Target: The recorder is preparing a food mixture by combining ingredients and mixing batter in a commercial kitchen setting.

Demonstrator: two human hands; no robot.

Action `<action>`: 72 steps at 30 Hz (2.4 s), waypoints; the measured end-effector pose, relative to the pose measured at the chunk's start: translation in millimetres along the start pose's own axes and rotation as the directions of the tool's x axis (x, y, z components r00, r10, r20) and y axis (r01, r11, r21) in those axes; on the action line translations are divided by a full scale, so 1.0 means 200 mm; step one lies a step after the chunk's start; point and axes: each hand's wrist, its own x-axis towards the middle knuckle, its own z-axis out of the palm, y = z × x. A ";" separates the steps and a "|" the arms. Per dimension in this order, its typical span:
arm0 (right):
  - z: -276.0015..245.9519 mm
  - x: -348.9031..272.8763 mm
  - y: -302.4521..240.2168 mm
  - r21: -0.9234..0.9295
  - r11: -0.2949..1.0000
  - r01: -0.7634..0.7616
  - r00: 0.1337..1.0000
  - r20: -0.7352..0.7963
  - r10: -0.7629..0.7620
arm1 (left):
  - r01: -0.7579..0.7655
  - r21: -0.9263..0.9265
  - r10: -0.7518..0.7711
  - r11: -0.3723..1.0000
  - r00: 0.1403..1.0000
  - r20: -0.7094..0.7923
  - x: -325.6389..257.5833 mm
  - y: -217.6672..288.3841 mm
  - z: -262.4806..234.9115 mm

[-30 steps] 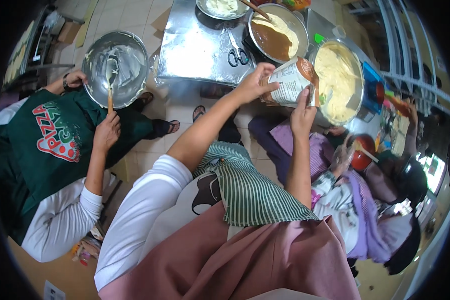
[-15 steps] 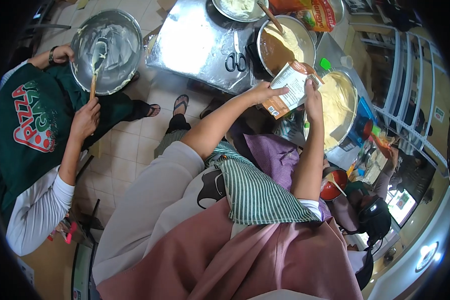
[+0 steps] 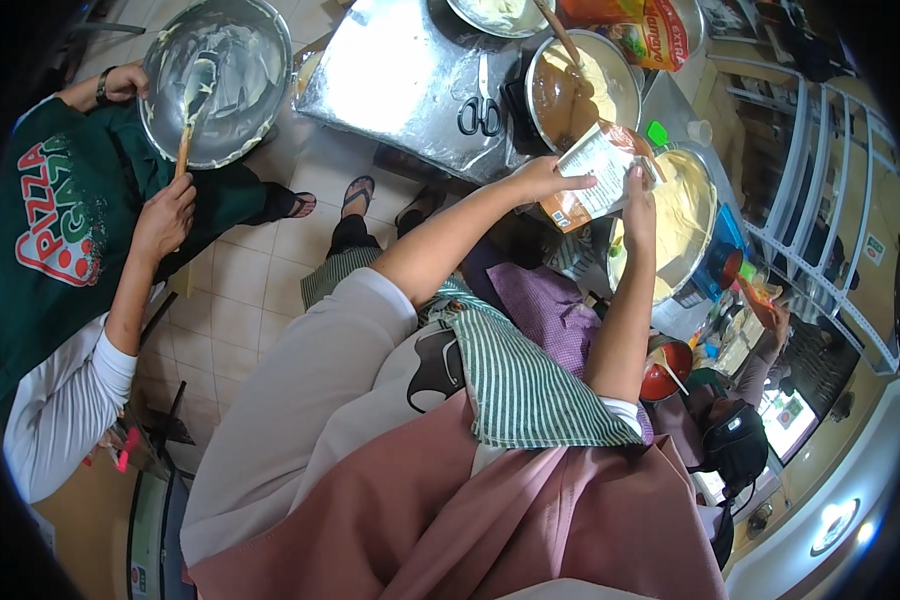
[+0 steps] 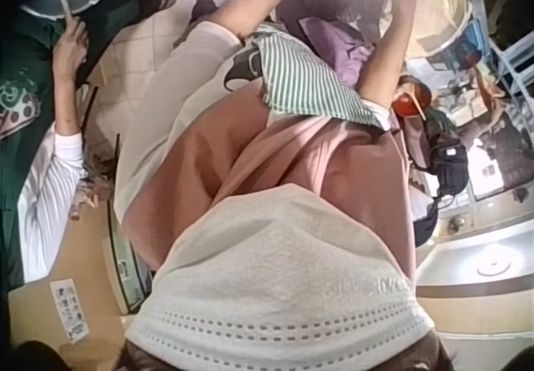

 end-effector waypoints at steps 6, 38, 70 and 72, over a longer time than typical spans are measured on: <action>0.01 -0.05 -0.01 0.090 0.996 -0.009 1.000 0.023 0.007 | -0.019 0.078 0.023 0.997 0.999 -0.048 0.02 -0.03 0.00; 0.01 -0.05 -0.02 0.024 0.993 -0.112 0.993 0.043 0.111 | 0.032 -0.168 -0.023 0.985 0.998 0.054 -0.06 0.03 0.01; 0.01 -0.04 0.06 0.169 0.985 -0.020 1.000 -0.004 0.021 | 0.019 0.102 -0.019 0.995 1.000 -0.001 -0.05 0.07 -0.03; 0.02 -0.02 0.06 0.125 0.992 -0.017 1.000 0.005 0.016 | 0.012 0.046 -0.013 0.999 1.000 0.018 -0.04 0.03 -0.03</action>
